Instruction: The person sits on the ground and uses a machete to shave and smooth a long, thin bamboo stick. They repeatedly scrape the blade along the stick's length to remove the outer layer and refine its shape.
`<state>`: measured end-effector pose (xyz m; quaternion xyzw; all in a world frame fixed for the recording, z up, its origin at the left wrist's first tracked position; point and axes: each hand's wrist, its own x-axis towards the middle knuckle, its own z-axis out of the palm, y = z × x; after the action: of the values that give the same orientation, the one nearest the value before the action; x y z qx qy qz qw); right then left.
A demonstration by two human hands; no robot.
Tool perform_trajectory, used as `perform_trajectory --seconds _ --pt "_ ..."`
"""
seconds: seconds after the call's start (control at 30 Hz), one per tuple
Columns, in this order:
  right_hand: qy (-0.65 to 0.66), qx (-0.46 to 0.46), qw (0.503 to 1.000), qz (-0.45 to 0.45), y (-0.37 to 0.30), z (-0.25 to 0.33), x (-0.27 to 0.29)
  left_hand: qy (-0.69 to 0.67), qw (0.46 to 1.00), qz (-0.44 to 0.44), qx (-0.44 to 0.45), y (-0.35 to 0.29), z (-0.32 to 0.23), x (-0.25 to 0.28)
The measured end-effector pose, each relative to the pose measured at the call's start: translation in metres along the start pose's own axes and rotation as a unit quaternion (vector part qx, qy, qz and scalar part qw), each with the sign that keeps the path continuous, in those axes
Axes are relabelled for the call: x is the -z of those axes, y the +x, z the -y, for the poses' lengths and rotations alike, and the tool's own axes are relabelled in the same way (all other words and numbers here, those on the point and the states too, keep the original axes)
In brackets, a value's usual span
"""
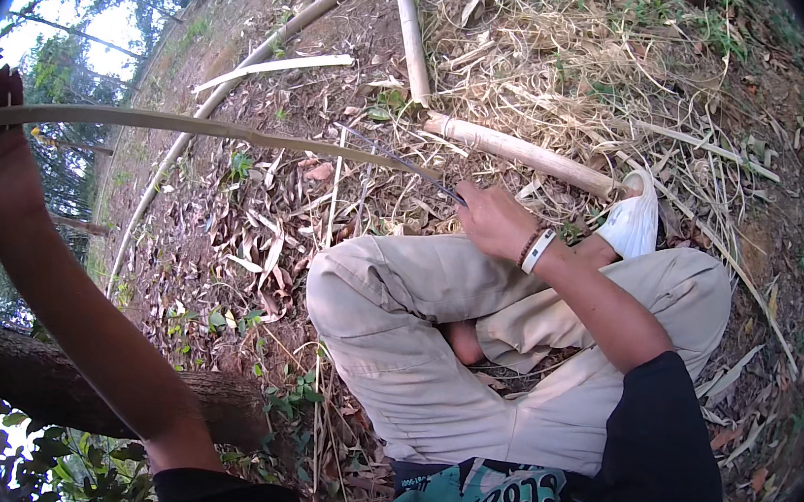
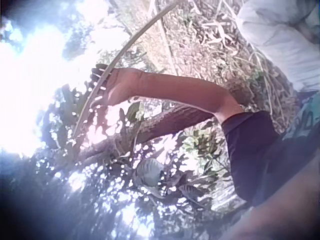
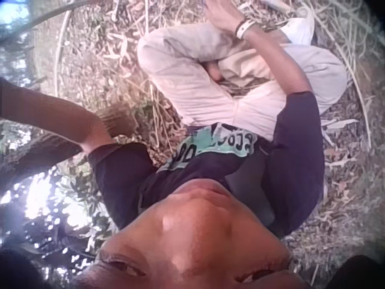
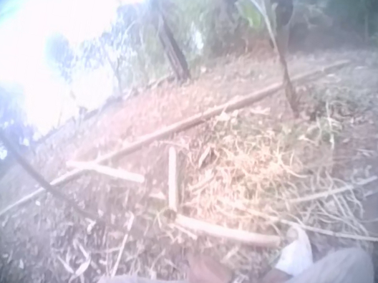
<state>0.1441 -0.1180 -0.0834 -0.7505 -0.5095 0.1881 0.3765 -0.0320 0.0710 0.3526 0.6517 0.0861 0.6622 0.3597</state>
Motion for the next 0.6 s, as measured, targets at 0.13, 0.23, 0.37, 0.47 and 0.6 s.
perform_trajectory --seconds 0.13,0.23,0.37,0.47,0.6 --pt "0.014 0.001 1.0 0.017 0.0 -0.002 0.0 -0.093 0.992 0.001 0.087 -0.105 0.091 -0.012" --pt "0.286 -0.192 0.924 0.167 0.005 0.02 0.025 -0.196 0.975 0.05 0.095 -0.145 0.126 0.001" --pt "0.009 0.018 0.999 0.05 -0.024 0.048 0.026 -0.072 0.987 -0.132 0.058 -0.17 0.125 -0.023" --pt "0.005 -0.003 0.99 0.144 -0.023 0.058 0.036 -0.024 0.969 -0.239 0.049 -0.174 0.121 -0.023" --pt "-0.084 -0.076 0.979 0.169 0.0 -0.012 0.023 -0.05 0.965 -0.247 0.069 -0.17 0.126 -0.03"
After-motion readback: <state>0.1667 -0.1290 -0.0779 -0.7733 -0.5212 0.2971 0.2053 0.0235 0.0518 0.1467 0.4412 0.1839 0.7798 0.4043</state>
